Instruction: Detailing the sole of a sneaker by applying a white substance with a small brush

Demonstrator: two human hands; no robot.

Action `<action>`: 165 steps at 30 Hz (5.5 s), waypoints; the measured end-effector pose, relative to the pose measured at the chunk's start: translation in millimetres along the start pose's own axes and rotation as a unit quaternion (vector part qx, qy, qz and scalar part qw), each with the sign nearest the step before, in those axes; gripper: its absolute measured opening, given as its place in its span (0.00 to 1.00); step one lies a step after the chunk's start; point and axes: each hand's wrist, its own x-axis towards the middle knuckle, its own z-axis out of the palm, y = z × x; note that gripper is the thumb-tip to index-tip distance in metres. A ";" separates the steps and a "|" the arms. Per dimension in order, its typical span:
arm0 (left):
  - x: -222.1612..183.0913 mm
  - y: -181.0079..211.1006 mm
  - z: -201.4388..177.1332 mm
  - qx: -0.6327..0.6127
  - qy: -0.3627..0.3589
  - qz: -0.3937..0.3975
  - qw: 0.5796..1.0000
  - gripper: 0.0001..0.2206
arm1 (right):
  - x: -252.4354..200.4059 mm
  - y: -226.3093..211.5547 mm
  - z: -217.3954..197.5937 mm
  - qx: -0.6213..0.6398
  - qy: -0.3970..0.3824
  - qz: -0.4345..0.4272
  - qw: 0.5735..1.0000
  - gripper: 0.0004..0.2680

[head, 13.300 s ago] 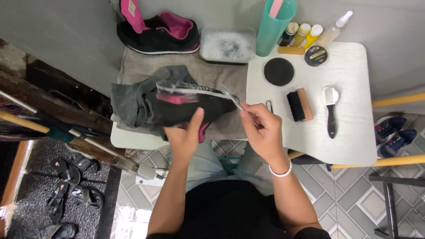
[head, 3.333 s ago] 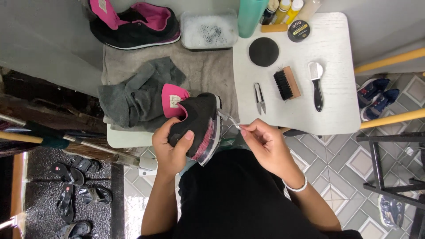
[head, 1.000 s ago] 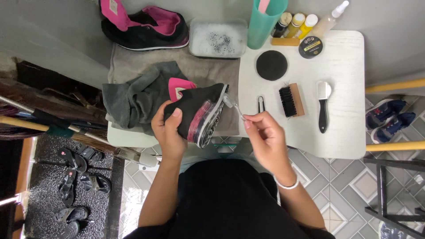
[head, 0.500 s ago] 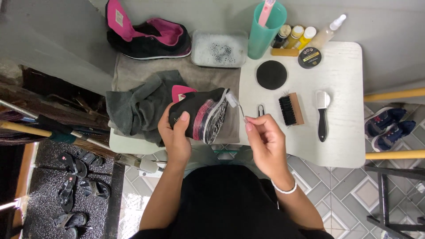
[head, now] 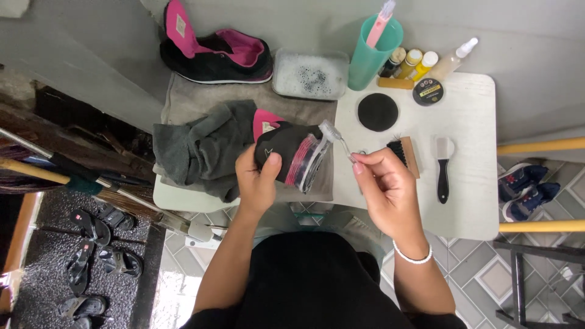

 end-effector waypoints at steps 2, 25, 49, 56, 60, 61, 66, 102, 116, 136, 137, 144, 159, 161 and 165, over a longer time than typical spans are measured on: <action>5.4 6.6 6.7 -0.020 0.012 -0.008 1.000 0.13 | 2.0 0.2 -2.9 -0.004 0.000 -0.003 1.000 0.04; 50.2 34.0 30.2 0.013 -0.004 0.015 1.000 0.11 | 8.9 1.1 -3.7 -0.012 -0.016 -0.034 0.999 0.03; 51.4 49.2 43.9 0.102 0.021 0.050 0.993 0.26 | 28.4 -43.2 -24.9 -0.187 -0.028 -0.219 0.957 0.05; 52.0 75.0 45.5 0.044 -0.018 -0.057 0.997 0.26 | 36.9 -40.8 -24.5 -0.212 -0.066 -0.244 0.944 0.03; 54.0 76.5 44.3 0.052 -0.017 -0.071 0.996 0.25 | 38.5 -42.9 -23.1 -0.283 -0.086 -0.291 0.910 0.03; 54.4 76.6 44.0 0.052 -0.017 -0.071 0.996 0.25 | 37.0 -44.3 -20.6 -0.283 -0.086 -0.291 0.910 0.03; 56.9 77.1 39.4 0.040 0.004 -0.096 0.995 0.25 | 27.8 -41.9 -14.6 -0.285 -0.112 -0.251 0.918 0.05; 29.0 1.9 -10.6 -0.055 0.162 -0.227 0.959 0.20 | 43.4 93.6 49.1 -0.424 -0.016 -0.006 0.906 0.07; 24.0 7.8 -15.3 -0.066 0.169 -0.222 0.958 0.21 | 43.1 88.6 50.5 -0.340 -0.028 0.024 0.940 0.06; 42.0 61.3 24.8 0.090 0.023 -0.144 0.985 0.21 | 44.8 -19.3 -7.5 -0.291 -0.100 -0.271 0.912 0.06; 44.0 62.0 24.8 0.088 0.019 -0.141 0.986 0.21 | 41.8 -15.4 -8.8 -0.304 -0.117 -0.276 0.904 0.06; 57.3 75.9 29.7 0.073 -0.017 -0.127 0.989 0.22 | 33.2 -9.8 -17.7 -0.304 -0.088 -0.293 0.902 0.06; 70.3 84.5 25.6 0.022 -0.056 -0.106 0.993 0.23 | 37.5 -34.8 -12.3 -0.380 -0.115 -0.337 0.854 0.07; 73.6 86.8 26.3 0.017 -0.055 -0.106 0.993 0.24 | 32.1 -43.7 -4.4 -0.370 -0.137 -0.323 0.860 0.08; 78.6 93.3 28.0 0.007 -0.046 -0.104 0.994 0.24 | 28.7 -47.2 -4.8 -0.342 -0.141 -0.316 0.874 0.06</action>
